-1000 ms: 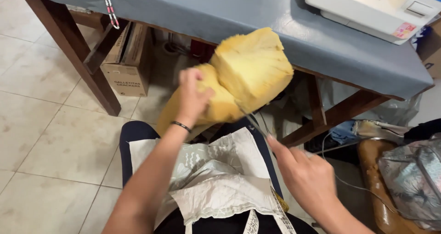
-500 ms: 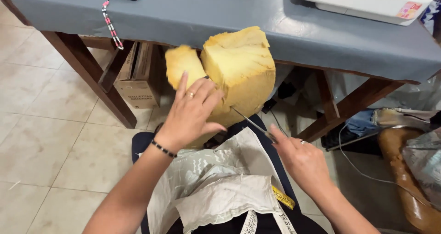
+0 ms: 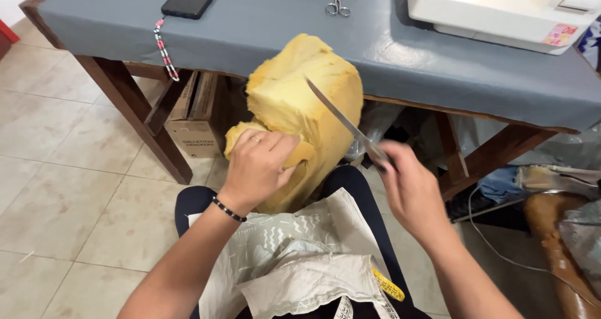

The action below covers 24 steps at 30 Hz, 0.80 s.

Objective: A person uses a knife to cut and shape a large piece of yellow foam on their lap while sitting at a workbench.

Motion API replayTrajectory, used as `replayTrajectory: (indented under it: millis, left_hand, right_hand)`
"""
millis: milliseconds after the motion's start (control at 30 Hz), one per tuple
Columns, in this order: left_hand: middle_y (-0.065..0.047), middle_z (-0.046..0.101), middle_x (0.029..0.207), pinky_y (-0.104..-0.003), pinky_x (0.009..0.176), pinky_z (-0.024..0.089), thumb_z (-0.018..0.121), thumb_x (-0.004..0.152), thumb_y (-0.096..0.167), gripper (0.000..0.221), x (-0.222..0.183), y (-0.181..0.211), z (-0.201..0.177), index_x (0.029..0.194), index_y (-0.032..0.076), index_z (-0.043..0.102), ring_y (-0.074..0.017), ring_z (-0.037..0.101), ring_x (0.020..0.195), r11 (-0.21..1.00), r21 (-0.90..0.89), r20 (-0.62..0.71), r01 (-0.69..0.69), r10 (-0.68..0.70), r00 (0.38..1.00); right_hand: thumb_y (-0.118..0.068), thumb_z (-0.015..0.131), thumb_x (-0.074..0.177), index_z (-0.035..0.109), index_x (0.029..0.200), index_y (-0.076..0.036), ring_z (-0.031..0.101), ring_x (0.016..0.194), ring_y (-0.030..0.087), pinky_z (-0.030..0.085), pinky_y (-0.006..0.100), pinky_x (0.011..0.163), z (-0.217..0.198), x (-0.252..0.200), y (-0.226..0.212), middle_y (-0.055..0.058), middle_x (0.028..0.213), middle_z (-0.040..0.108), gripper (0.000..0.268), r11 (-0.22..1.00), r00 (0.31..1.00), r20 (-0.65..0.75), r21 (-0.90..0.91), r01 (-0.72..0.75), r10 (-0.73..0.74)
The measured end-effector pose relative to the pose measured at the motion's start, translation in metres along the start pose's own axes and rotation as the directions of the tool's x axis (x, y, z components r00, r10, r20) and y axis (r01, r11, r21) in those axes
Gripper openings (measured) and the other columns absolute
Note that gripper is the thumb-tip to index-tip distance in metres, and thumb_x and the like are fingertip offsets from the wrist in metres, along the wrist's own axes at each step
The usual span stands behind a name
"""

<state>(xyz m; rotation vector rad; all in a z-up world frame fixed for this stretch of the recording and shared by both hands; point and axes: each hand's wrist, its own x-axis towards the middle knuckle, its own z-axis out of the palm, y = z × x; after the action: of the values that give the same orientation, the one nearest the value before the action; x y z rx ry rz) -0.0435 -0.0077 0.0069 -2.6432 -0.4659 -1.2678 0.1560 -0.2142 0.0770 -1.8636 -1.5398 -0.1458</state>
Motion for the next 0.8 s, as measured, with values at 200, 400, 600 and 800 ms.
replayTrajectory:
  millis: [200, 400, 600, 800]
  left_hand:
    - [0.002, 0.064, 0.102, -0.041, 0.096, 0.049, 0.076, 0.08, 0.029, 0.039, 0.011, -0.002, -0.012, 0.118, 0.024, 0.068, -0.0207, 0.067, 0.1, 0.999, 0.007, 0.06, 0.047, -0.047, 0.997]
    - [-0.005, 0.063, 0.123, -0.046, 0.11, 0.044, 0.07, 0.083, 0.014, 0.041, -0.02, -0.002, -0.007, 0.124, 0.015, 0.065, -0.0261, 0.062, 0.12, 0.997, 0.021, 0.046, 0.068, -0.069, 0.997]
    - [-0.007, 0.061, 0.127, -0.046, 0.114, 0.043, 0.065, 0.089, 0.01, 0.038, -0.038, -0.007, -0.008, 0.127, 0.013, 0.064, -0.0281, 0.06, 0.124, 0.992, -0.032, -0.042, 0.123, -0.124, 0.991]
    - [-0.003, 0.067, 0.1, -0.043, 0.096, 0.057, 0.067, 0.101, 0.014, 0.008, -0.049, 0.004, -0.004, 0.098, 0.009, 0.074, -0.0248, 0.067, 0.098, 0.984, 0.072, -0.407, 0.163, -0.12, 0.906]
  right_hand:
    - [-0.016, 0.054, 0.107, 0.058, 0.127, -0.008, 0.072, 0.091, 0.042, 0.059, 0.051, 0.08, 0.082, 0.098, -0.019, 0.018, 0.098, 0.072, 0.022, 0.962, 0.956, -0.145, 0.067, 0.266, -0.254]
    - [-0.021, 0.052, 0.108, 0.056, 0.124, -0.011, 0.073, 0.083, 0.043, 0.06, 0.052, 0.075, 0.082, 0.101, -0.036, 0.02, 0.089, 0.073, 0.02, 0.948, 0.955, -0.076, 0.127, 0.293, -0.285]
    - [-0.015, 0.047, 0.106, 0.052, 0.137, -0.009, 0.074, 0.077, 0.035, 0.059, 0.046, 0.071, 0.057, 0.045, -0.026, 0.012, 0.086, 0.075, 0.032, 0.948, 0.967, -0.072, 0.192, 0.253, -0.243]
    - [-0.008, 0.062, 0.093, 0.068, 0.136, -0.019, 0.071, 0.064, 0.024, 0.06, 0.034, 0.062, 0.065, -0.009, 0.006, 0.002, 0.084, 0.075, 0.044, 0.889, 0.892, 0.009, -0.084, 0.451, -0.452]
